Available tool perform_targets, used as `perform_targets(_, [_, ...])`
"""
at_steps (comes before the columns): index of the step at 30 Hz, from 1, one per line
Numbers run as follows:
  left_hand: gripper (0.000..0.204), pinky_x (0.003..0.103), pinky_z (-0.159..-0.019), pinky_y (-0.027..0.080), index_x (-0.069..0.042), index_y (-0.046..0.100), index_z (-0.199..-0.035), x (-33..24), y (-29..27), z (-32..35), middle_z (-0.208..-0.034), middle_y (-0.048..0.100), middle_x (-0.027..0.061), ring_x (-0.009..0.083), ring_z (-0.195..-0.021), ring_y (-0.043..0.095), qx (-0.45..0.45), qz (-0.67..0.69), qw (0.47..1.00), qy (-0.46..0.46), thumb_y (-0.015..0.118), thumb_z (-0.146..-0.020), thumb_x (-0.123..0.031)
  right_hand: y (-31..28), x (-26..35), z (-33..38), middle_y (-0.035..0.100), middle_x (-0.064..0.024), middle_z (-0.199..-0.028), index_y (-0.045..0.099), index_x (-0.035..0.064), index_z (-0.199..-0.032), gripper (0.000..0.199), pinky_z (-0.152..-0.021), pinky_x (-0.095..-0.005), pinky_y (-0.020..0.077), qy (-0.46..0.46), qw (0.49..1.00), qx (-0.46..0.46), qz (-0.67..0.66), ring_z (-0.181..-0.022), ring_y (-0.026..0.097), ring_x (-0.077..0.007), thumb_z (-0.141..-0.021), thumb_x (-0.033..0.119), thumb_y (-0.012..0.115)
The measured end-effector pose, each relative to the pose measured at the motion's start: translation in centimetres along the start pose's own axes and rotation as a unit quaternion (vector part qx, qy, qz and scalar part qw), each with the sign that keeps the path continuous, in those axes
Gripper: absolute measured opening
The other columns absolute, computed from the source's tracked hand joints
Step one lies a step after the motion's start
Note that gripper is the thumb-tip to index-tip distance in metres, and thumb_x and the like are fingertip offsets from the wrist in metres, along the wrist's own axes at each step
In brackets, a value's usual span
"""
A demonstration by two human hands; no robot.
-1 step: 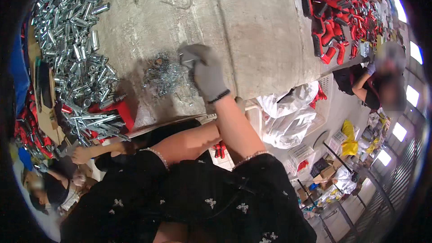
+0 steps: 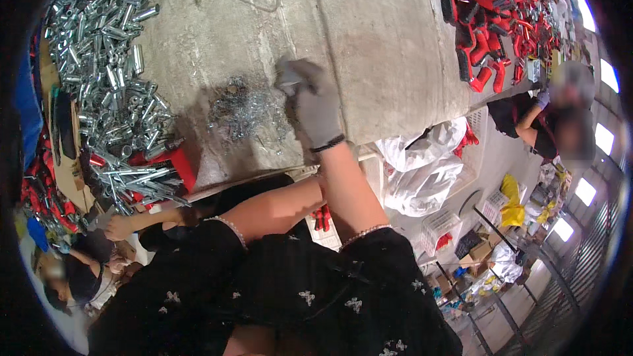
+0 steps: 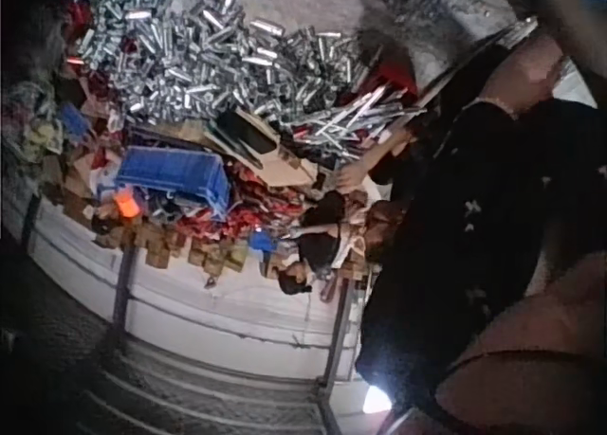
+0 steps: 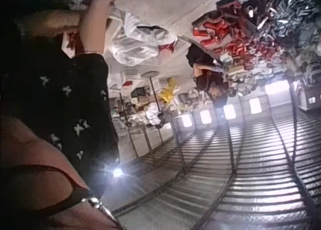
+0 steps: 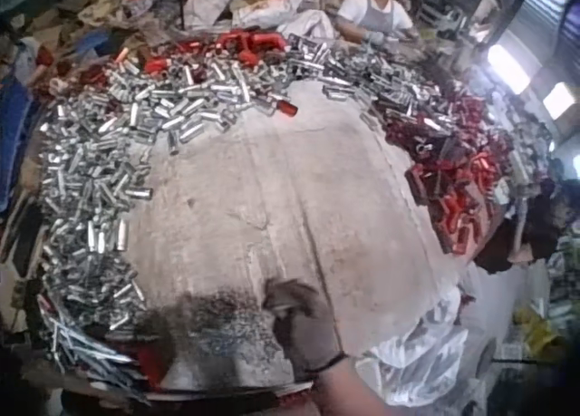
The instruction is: Sorting and organizing metal pipe fittings and clearing debris on a factory work surface.
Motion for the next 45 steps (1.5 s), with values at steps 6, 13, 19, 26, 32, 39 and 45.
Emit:
perform_targets(6, [0.040, 0.037, -0.110, 0.038, -0.005, 0.052, -0.136, 6.3, -2.0, -2.0, -0.151, 0.039, 0.0252, 0.0313, -0.140, 0.040, -0.001, -0.054, 0.998, 0.045, 0.058, -0.096, -0.012, -2.0, -5.2, 2.7, 0.062, -0.0229, -0.119, 0.063, 0.0044, -0.121, 0.042, -0.102, -0.0435, 0.0445, -0.074, 0.966, -0.031, 0.245, -0.115, 0.057, -0.0417, -0.082, -0.004, 0.051])
perform_targets(13, [0.042, 0.039, -0.112, 0.037, -0.004, 0.051, -0.137, 14.1, -8.1, -8.9, -0.150, 0.040, 0.0263, 0.0339, -0.140, 0.039, -0.026, -0.112, 0.990, 0.083, 0.058, -0.096, -0.011, -5.2, -2.9, 6.6, 0.059, -0.0216, -0.126, 0.063, 0.0095, -0.121, 0.043, -0.103, -0.0444, 0.0442, 0.010, 0.981, -0.135, 0.137, -0.119, 0.056, -0.0399, -0.080, 0.003, 0.055])
perform_targets(19, [0.043, 0.041, -0.113, 0.035, -0.004, 0.051, -0.137, 24.7, -17.5, -9.5, -0.149, 0.041, 0.0273, 0.0362, -0.140, 0.039, -0.122, -0.154, 0.975, 0.102, 0.057, -0.095, -0.009, -0.4, 1.0, 8.4, 0.063, -0.0213, -0.122, 0.057, 0.0147, -0.125, 0.040, -0.096, -0.0504, 0.0457, 0.175, 0.931, 0.032, 0.320, -0.118, 0.059, -0.0364, -0.085, 0.018, 0.061])
perform_targets(26, [0.044, 0.043, -0.114, 0.034, -0.003, 0.050, -0.138, 33.8, -26.1, -3.9, -0.148, 0.041, 0.0284, 0.0388, -0.140, 0.038, -0.354, -0.168, 0.915, 0.092, 0.057, -0.095, -0.008, -2.2, -6.2, 11.0, 0.070, -0.0230, -0.102, 0.060, 0.0022, -0.114, 0.033, -0.086, -0.0415, 0.0523, 0.167, 0.921, -0.149, 0.320, -0.097, 0.068, -0.0387, -0.082, 0.010, 0.063])
perform_targets(32, [0.045, 0.044, -0.115, 0.032, -0.002, 0.050, -0.139, 69.4, -39.7, 9.0, -0.146, 0.042, 0.0294, 0.0411, -0.140, 0.038, -0.473, -0.177, 0.860, 0.074, 0.057, -0.094, -0.006, -2.6, -3.1, 10.6, 0.071, -0.0211, -0.103, 0.062, 0.0021, -0.111, 0.041, -0.092, -0.0416, 0.0485, 0.232, 0.915, -0.069, 0.322, -0.101, 0.067, -0.0344, -0.080, 0.025, 0.073])
perform_targets(39, [0.047, 0.051, -0.116, 0.030, 0.000, 0.049, -0.139, 70.7, -42.3, 4.1, -0.145, 0.044, 0.0308, 0.0487, -0.137, 0.039, -0.478, -0.166, 0.860, 0.064, 0.057, -0.093, -0.007, 0.5, 2.0, 8.6, 0.068, -0.0302, -0.105, 0.062, -0.0015, -0.106, 0.045, -0.091, -0.0480, 0.0515, 0.284, 0.890, 0.082, 0.348, -0.104, 0.066, -0.0442, -0.083, 0.037, 0.070])
perform_targets(45, [0.031, 0.050, -0.104, 0.042, 0.001, 0.060, -0.123, 68.7, -44.3, 2.4, -0.126, 0.058, 0.0271, 0.0444, -0.119, 0.054, -0.413, -0.129, 0.900, 0.051, 0.060, -0.095, -0.014, 0.3, -6.2, 9.2, 0.069, -0.0280, -0.103, 0.065, -0.0018, -0.103, 0.048, -0.086, -0.0469, 0.0526, 0.297, 0.895, 0.108, 0.315, -0.100, 0.068, -0.0419, -0.079, 0.038, 0.076])
Point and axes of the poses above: each hand's wrist, its own z-axis away from the middle knuckle, its own y-axis out of the palm, x = y × z, the point moved 1 cm from there along -z, towards the middle knuckle
